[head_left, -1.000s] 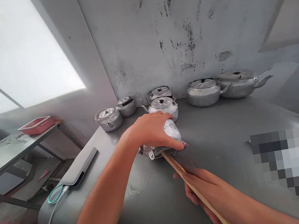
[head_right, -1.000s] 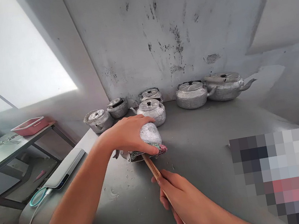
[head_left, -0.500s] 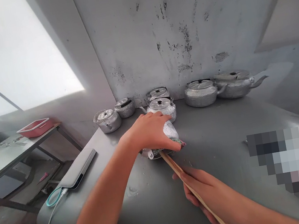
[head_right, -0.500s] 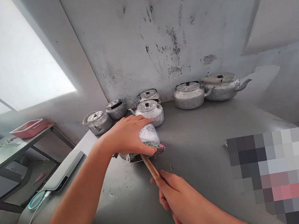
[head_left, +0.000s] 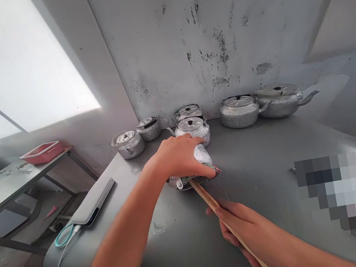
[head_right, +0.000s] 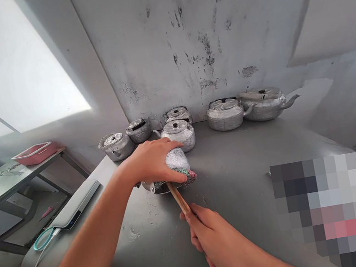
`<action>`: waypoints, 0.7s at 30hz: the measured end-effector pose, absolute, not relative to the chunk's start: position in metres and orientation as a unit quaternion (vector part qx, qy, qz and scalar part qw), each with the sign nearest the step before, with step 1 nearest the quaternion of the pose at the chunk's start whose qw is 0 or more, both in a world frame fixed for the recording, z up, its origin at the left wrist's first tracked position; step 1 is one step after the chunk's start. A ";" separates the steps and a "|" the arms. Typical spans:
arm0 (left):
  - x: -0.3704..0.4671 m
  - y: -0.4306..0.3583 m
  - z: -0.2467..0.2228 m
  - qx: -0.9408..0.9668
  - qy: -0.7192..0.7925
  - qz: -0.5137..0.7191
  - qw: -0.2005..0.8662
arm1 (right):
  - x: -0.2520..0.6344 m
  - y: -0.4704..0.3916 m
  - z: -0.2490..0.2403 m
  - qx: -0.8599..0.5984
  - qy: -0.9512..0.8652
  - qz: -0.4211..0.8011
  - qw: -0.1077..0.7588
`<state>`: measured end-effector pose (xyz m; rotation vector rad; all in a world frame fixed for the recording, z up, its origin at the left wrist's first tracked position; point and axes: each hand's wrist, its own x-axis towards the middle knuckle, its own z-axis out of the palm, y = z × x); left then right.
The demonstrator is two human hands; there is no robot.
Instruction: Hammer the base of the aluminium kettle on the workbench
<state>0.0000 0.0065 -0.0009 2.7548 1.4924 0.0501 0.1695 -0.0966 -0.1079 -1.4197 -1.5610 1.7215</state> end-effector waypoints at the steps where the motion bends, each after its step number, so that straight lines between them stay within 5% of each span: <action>1: 0.000 0.007 -0.001 0.879 0.476 0.015 0.003 | 0.170 -0.097 -0.108 -0.507 -0.561 0.620 0.210; 21: 0.006 0.001 0.001 0.878 0.479 0.014 -0.007 | 0.165 -0.101 -0.107 -0.531 -0.531 0.611 0.251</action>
